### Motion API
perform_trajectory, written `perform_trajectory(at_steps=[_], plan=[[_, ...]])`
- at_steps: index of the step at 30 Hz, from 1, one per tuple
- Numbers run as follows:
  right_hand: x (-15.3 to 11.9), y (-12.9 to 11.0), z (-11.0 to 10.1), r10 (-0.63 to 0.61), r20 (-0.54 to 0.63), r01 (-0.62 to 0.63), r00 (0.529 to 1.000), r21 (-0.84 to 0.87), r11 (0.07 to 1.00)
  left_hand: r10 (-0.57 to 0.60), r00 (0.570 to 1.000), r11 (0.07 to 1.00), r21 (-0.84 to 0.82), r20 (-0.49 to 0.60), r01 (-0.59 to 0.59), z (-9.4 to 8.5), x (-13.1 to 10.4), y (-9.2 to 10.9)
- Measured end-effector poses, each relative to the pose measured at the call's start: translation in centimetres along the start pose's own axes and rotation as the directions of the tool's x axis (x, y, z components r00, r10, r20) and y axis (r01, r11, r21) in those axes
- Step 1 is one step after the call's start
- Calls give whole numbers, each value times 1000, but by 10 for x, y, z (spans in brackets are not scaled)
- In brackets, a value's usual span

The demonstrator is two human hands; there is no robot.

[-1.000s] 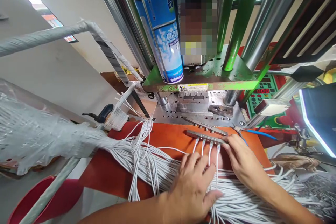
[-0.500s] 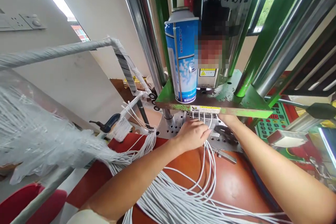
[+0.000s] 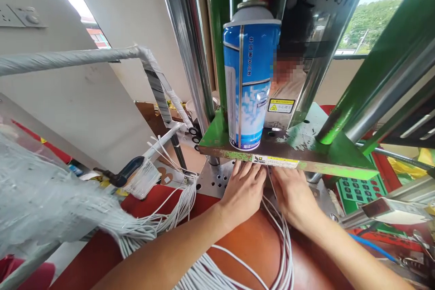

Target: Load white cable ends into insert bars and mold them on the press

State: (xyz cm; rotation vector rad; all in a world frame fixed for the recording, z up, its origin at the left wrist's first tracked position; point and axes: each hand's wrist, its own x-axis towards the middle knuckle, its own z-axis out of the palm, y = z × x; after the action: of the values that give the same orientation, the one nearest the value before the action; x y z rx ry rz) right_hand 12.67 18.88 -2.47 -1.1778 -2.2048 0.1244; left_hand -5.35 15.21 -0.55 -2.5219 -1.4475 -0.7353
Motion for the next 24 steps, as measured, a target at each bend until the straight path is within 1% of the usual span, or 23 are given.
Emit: perform_trajectory(at_steps=[2,3,4,6,9,12,14,16,18,20,21,23,24], plan=[[-13,-14,6,-58,19,60,998,-166,984,-27,1000,998,53,10,26,3,-2,2],[-15,-19,9,-74,24,78,997,-248,966,-37,999,997,74,14,36,5,-3,3],[-15,-22,12,-79,33,86,996,-312,946,-44,999,995,90,17,42,7,-3,3],[-9,-24,15,-60,67,81,996,-371,925,-47,999,993,108,11,45,11,-1,3],[1,-23,18,-15,92,50,996,-390,919,-37,999,993,112,-8,37,21,2,-1],[6,-23,22,23,60,2,998,-389,921,-25,998,992,119,-53,31,32,6,-6],[9,-24,24,31,43,-12,999,-382,924,-31,997,993,115,-73,39,35,11,-7],[12,-24,21,20,36,-6,999,-365,931,-56,996,993,98,-68,62,30,16,-6],[9,-23,11,1,28,9,1000,-341,940,-71,996,996,59,-51,74,16,17,-5],[-8,-20,-5,-19,10,21,1000,-318,948,-56,998,998,-11,-23,56,-4,2,-5],[-24,-19,-14,-34,-7,31,999,-293,956,-37,999,997,-64,5,37,-15,-12,-5],[-72,-16,-31,-73,-42,63,996,-210,976,-15,998,982,-189,56,26,-31,-53,-6],[-102,-15,-38,-73,-44,66,996,-151,986,-35,997,970,-238,65,49,-36,-77,-6]])
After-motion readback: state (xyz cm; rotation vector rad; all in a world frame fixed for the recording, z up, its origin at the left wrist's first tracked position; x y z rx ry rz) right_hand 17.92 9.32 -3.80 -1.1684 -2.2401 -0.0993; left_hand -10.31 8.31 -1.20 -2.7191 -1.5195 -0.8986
